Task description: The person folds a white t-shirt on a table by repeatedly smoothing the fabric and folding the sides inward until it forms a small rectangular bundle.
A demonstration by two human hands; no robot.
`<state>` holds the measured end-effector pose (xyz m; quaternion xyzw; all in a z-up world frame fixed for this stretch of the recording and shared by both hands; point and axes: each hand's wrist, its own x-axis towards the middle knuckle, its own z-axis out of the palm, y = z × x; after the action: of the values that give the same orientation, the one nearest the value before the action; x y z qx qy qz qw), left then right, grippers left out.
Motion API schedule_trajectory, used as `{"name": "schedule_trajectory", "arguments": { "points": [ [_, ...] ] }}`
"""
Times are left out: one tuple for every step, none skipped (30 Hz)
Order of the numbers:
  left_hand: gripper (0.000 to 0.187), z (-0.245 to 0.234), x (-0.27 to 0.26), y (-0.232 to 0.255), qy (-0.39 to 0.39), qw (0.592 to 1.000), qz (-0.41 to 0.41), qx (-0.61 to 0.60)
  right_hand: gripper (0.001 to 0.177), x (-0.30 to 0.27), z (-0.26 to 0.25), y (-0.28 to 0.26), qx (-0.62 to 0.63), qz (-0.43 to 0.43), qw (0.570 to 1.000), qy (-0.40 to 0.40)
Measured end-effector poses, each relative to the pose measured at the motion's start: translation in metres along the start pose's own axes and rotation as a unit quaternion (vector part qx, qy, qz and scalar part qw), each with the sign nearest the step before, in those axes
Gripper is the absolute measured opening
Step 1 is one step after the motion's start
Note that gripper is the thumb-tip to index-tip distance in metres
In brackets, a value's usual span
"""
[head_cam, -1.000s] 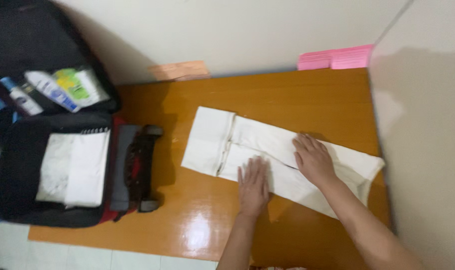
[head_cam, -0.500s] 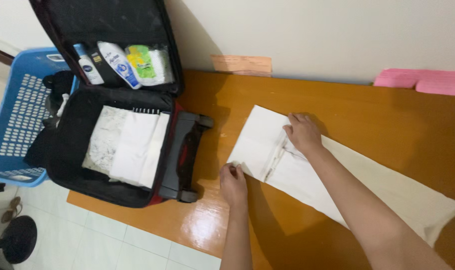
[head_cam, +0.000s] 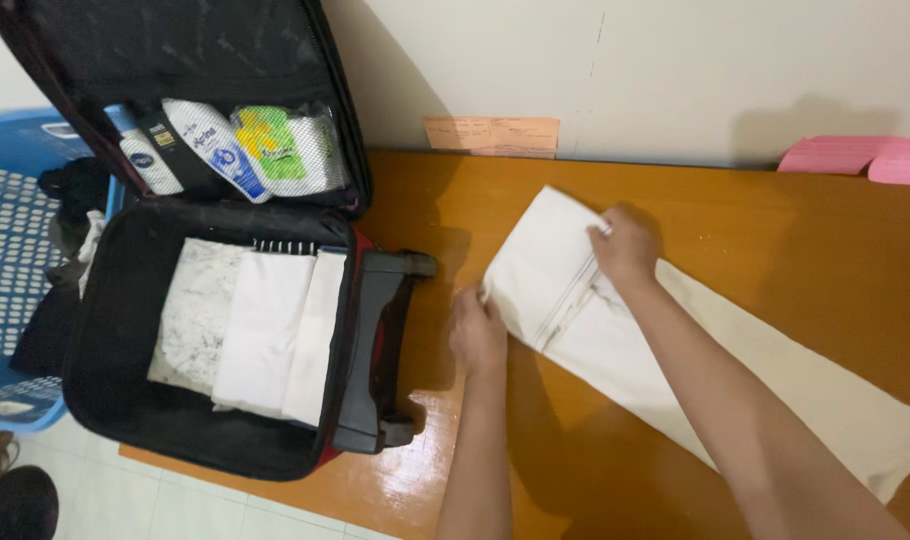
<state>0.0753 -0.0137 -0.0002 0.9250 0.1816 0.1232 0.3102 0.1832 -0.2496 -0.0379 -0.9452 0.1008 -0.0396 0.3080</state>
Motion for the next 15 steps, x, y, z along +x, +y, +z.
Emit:
{"name": "schedule_trajectory", "arguments": {
  "points": [
    [0.03, 0.006, 0.011, 0.005, 0.003, 0.999, 0.047, -0.003, 0.028, 0.007, 0.003, 0.008, 0.022, 0.028, 0.999, 0.031],
    [0.031, 0.012, 0.021, 0.011, 0.009, 0.996, 0.092, -0.005, 0.028, 0.015, 0.005, 0.015, 0.021, 0.028, 0.999, 0.031],
    [0.031, 0.017, 0.03, 0.019, 0.007, 0.996, 0.091, -0.006, 0.026, 0.023, 0.006, 0.022, 0.043, 0.018, 0.995, 0.084],
    [0.039, 0.023, 0.038, 0.029, -0.016, 0.994, 0.098, 0.04, 0.025, 0.028, 0.005, 0.029, 0.066, 0.007, 0.988, 0.138],
    [0.047, 0.026, 0.039, 0.037, -0.04, 0.99, 0.105, 0.086, 0.025, 0.03, 0.0, 0.037, 0.065, 0.008, 0.988, 0.139],
    [0.047, 0.029, 0.036, 0.044, -0.041, 0.99, 0.106, 0.085, 0.025, 0.032, -0.006, 0.045, 0.087, -0.032, 0.984, 0.149],
    [0.054, 0.032, 0.03, 0.051, -0.031, 0.981, 0.171, 0.091, 0.025, 0.033, -0.012, 0.051, 0.109, -0.072, 0.979, 0.159],
    [0.061, 0.036, 0.023, 0.057, -0.02, 0.967, 0.235, 0.096, 0.025, 0.031, -0.021, 0.058, 0.108, -0.07, 0.979, 0.161],
    [0.062, 0.04, 0.009, 0.061, -0.049, 0.959, 0.266, 0.09, 0.022, 0.025, -0.033, 0.067, 0.015, -0.1, 0.981, 0.164],
    [0.064, 0.043, -0.011, 0.065, -0.078, 0.948, 0.297, 0.083, 0.019, 0.017, -0.046, 0.075, -0.079, -0.128, 0.975, 0.166],
    [0.063, 0.046, -0.03, 0.067, -0.118, 0.944, 0.301, 0.063, 0.019, 0.007, -0.057, 0.084, -0.088, -0.121, 0.976, 0.161],
    [0.062, 0.048, -0.052, 0.067, -0.158, 0.939, 0.303, 0.043, 0.019, -0.006, -0.067, 0.093, -0.098, -0.114, 0.976, 0.155],
    [0.063, 0.048, -0.074, 0.065, -0.169, 0.926, 0.335, 0.046, 0.017, -0.017, -0.08, 0.104, -0.079, -0.1, 0.983, 0.134],
    [0.064, 0.046, -0.098, 0.061, -0.181, 0.912, 0.365, 0.05, 0.016, -0.031, -0.093, 0.117, -0.059, -0.087, 0.988, 0.111],
    [0.069, 0.043, -0.119, 0.057, -0.204, 0.899, 0.384, 0.049, 0.019, -0.05, -0.105, 0.129, -0.062, -0.076, 0.989, 0.111]
  ]
}}
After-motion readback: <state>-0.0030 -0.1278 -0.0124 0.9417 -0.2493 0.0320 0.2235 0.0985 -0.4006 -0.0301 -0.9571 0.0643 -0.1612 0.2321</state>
